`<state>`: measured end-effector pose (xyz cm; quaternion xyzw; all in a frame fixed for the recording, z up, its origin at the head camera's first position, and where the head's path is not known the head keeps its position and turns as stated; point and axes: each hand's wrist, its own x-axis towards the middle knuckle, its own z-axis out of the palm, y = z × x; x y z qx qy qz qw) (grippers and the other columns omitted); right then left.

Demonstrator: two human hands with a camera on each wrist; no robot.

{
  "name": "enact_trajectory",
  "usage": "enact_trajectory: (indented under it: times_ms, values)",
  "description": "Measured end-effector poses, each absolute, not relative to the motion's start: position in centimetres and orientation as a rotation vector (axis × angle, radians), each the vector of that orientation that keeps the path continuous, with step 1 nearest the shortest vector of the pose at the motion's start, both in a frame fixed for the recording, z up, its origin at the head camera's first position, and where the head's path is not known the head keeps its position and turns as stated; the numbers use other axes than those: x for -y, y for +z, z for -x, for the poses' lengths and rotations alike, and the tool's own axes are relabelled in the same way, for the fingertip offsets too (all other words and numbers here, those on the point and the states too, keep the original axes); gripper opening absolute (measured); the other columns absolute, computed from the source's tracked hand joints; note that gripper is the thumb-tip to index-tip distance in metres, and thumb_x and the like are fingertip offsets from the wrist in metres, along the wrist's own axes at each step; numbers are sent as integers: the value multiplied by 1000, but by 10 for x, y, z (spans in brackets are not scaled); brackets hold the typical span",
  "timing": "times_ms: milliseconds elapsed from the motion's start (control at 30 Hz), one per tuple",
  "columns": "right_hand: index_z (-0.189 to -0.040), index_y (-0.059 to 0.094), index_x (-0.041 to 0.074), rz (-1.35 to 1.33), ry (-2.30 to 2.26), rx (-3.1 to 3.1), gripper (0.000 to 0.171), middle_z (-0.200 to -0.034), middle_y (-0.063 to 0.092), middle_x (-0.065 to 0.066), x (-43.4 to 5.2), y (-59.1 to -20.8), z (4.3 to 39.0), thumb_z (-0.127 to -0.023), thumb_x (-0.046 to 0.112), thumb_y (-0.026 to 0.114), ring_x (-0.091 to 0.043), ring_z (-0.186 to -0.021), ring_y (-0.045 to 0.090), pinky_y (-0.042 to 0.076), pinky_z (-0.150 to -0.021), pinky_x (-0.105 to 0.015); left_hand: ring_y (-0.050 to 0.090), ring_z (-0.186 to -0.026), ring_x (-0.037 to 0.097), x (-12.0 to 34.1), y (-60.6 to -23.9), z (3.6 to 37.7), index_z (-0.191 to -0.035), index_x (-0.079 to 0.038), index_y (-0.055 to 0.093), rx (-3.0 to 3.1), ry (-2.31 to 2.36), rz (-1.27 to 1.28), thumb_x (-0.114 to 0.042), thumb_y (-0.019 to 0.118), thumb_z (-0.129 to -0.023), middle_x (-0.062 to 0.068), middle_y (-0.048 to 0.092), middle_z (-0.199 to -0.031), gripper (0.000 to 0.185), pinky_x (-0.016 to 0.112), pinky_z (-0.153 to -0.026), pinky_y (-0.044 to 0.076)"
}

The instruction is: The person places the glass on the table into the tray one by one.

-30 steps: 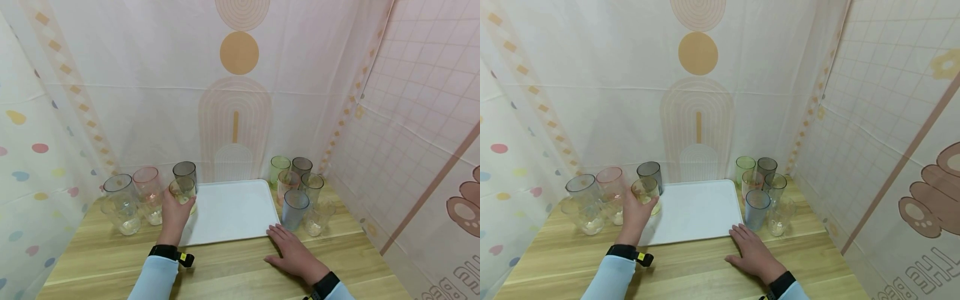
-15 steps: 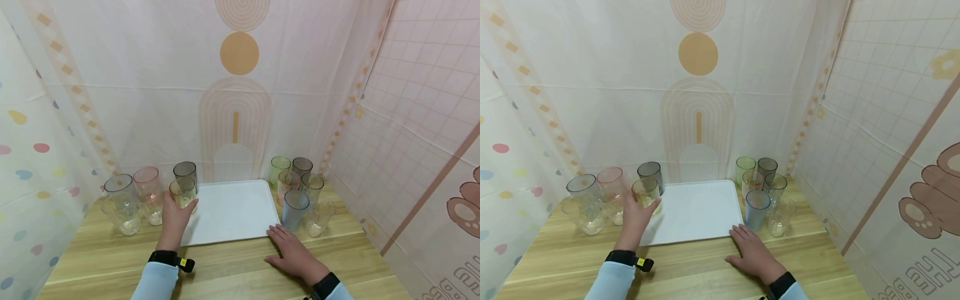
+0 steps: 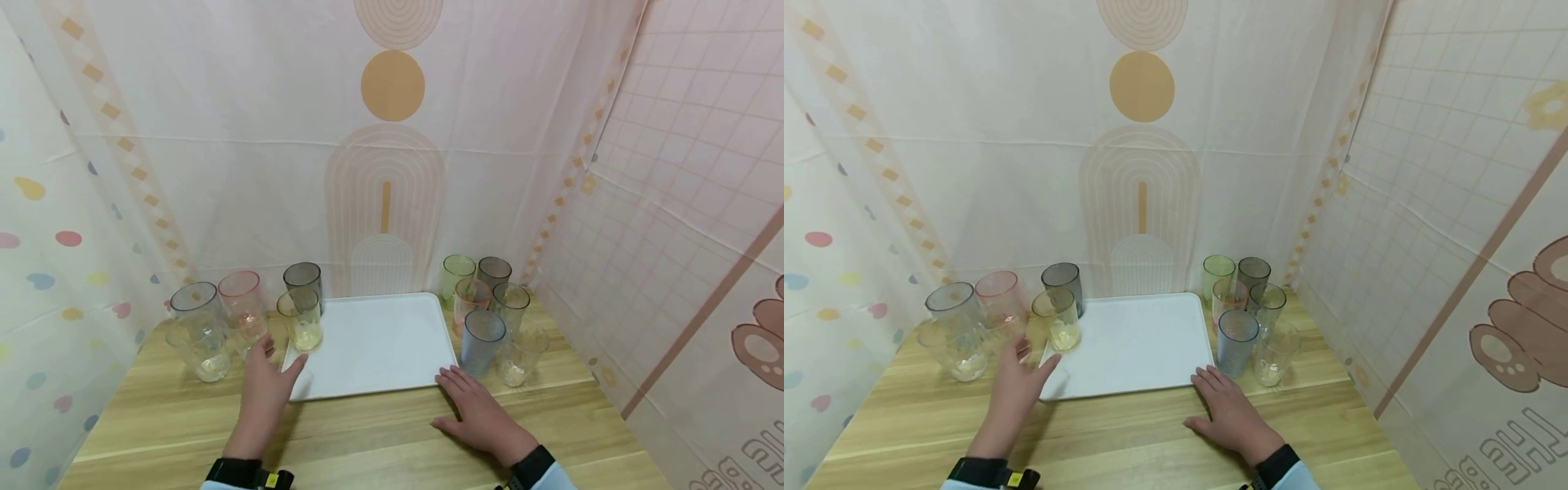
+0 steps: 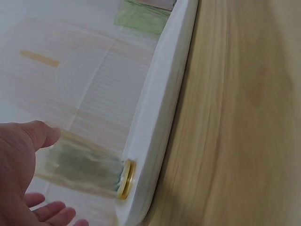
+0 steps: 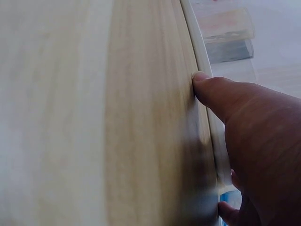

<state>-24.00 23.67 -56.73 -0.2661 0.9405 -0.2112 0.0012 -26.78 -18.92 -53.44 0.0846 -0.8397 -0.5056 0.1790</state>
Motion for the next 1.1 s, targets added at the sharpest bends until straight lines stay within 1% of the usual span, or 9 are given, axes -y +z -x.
enact_trajectory:
  times_ms: [200, 367, 467, 567, 700, 800, 900, 1000, 1100]
  values:
    - [-165, 51, 10, 818, -664, -2953, 84, -175, 42, -9, -237, -571, 240, -102, 60, 74, -36, -165, 31, 36, -127, -64, 55, -136, 46, 221, -535, 249, -152, 10, 49, 2290, -1396, -309, -21, 84, -101, 30, 55, -147, 69, 58, -112, 48]
    - [-165, 51, 9, 821, -671, -2958, 83, -175, 43, -11, -236, -568, 238, -103, 58, 75, -38, -164, 32, 37, -126, -65, 59, -126, 35, 255, -541, 244, -146, 6, 56, 2196, -1299, -460, -19, 83, -100, 23, 57, -143, 59, 27, -93, 48]
    - [-165, 51, 9, 820, -681, -2952, 83, -174, 43, -12, -235, -566, 238, -102, 57, 76, -39, -164, 32, 36, -126, -66, 57, -122, 32, 275, -542, 244, -147, 4, 54, 2162, -1239, -550, -23, 82, -101, 20, 51, -144, 60, 19, -83, 44]
    - [-165, 51, 9, 814, -676, -2950, 83, -174, 43, -11, -235, -565, 238, -102, 58, 75, -39, -164, 31, 36, -127, -66, 52, -122, 32, 293, -544, 246, -149, 4, 50, 2140, -1179, -613, -27, 81, -101, 18, 46, -140, 64, 23, -81, 41]
    - [-164, 51, 9, 813, -670, -2943, 83, -174, 43, -11, -235, -566, 238, -102, 59, 75, -39, -164, 32, 36, -126, -66, 46, -126, 35, 313, -548, 250, -151, 3, 44, 2141, -1137, -673, -34, 81, -100, 21, 42, -139, 74, 38, -89, 39]
    - [-164, 51, 9, 817, -671, -2943, 84, -174, 43, -12, -236, -566, 238, -102, 59, 76, -39, -164, 32, 36, -126, -66, 40, -139, 41, 325, -550, 256, -161, 2, 33, 2182, -1196, -647, -40, 83, -99, 25, 37, -154, 89, 51, -106, 42]
    - [-164, 51, 8, 814, -666, -2946, 84, -174, 43, -12, -236, -566, 239, -102, 58, 76, -39, -164, 32, 36, -126, -66, 32, -155, 45, 333, -553, 264, -171, 0, 20, 2234, -1281, -589, -43, 83, -99, 28, 27, -169, 105, 62, -124, 36]
    - [-165, 51, 9, 808, -664, -2947, 84, -175, 42, -11, -235, -565, 239, -102, 59, 76, -39, -164, 32, 36, -126, -67, 26, -161, 48, 337, -556, 271, -173, -1, 15, 2243, -1348, -544, -40, 84, -99, 28, 22, -175, 109, 65, -130, 29]
    - [-165, 51, 9, 809, -666, -2943, 84, -175, 43, -12, -235, -565, 239, -102, 58, 76, -39, -164, 31, 36, -126, -67, 26, -162, 47, 339, -559, 275, -173, -2, 16, 2227, -1379, -538, -39, 85, -99, 26, 24, -176, 107, 63, -132, 27]
